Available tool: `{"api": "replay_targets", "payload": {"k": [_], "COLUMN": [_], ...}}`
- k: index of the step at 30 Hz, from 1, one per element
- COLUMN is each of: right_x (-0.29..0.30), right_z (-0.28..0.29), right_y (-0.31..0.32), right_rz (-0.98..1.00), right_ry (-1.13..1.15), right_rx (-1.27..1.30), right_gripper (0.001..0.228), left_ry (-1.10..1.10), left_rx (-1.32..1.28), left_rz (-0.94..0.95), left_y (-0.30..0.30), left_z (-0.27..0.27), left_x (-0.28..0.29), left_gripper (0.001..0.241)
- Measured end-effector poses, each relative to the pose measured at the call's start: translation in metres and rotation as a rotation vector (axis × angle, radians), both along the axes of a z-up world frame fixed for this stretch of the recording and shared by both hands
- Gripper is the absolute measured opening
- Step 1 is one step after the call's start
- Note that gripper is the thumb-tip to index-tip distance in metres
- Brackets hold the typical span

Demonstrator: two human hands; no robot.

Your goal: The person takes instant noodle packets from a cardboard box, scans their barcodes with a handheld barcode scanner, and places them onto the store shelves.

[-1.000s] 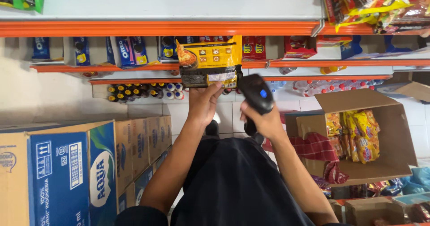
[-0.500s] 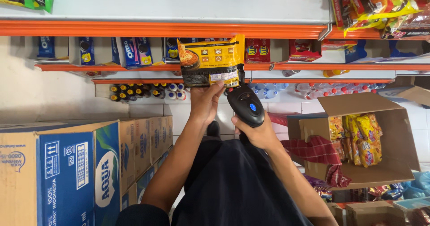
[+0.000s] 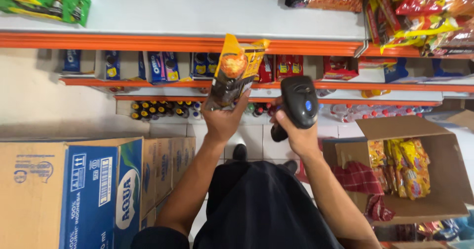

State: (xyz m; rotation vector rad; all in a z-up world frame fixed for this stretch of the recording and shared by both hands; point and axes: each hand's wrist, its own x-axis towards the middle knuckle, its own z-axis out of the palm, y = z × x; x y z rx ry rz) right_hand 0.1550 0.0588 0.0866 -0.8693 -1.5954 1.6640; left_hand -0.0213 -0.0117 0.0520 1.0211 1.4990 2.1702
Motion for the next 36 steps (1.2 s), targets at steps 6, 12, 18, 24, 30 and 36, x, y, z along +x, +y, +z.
{"api": "replay_targets", "payload": {"k": [6,12,18,24,30,36], "right_x": [-0.034,-0.069,-0.105,-0.122,-0.138,-0.14], "right_z": [0.032,0.064,0.08,0.086,0.086,0.083], "right_y": [0.022,0.038,0.053,0.067,0.073,0.073], "right_rz": [-0.175,-0.162,0.002,0.059,0.067,-0.04], "right_ry": [-0.075,-0.209,-0.341,-0.515,-0.528,-0.714], "right_rx": [0.178,0.987,1.227,1.374,1.314,1.318], "right_gripper": [0.019,0.04,0.066,0.075,0.083,0.078], "left_ry": [0.806,0.991,0.82,0.78,1.008,0.966], "left_rx": [-0.11,-0.28,-0.204,-0.329,-0.581,-0.684], "left_rz": [0.375,0.397,-0.052,-0.031,0.159,0.25], "left_y": [0.008,0.039,0.06,0.073,0.095,0.093], "left_z": [0.057,0.08,0.078,0.079,0.076,0.073], "left_x": [-0.053,-0.073,-0.106,-0.159,-0.175,-0.173], "left_gripper": [0.073,0.069,0.061,0.043,0.055,0.057]}}
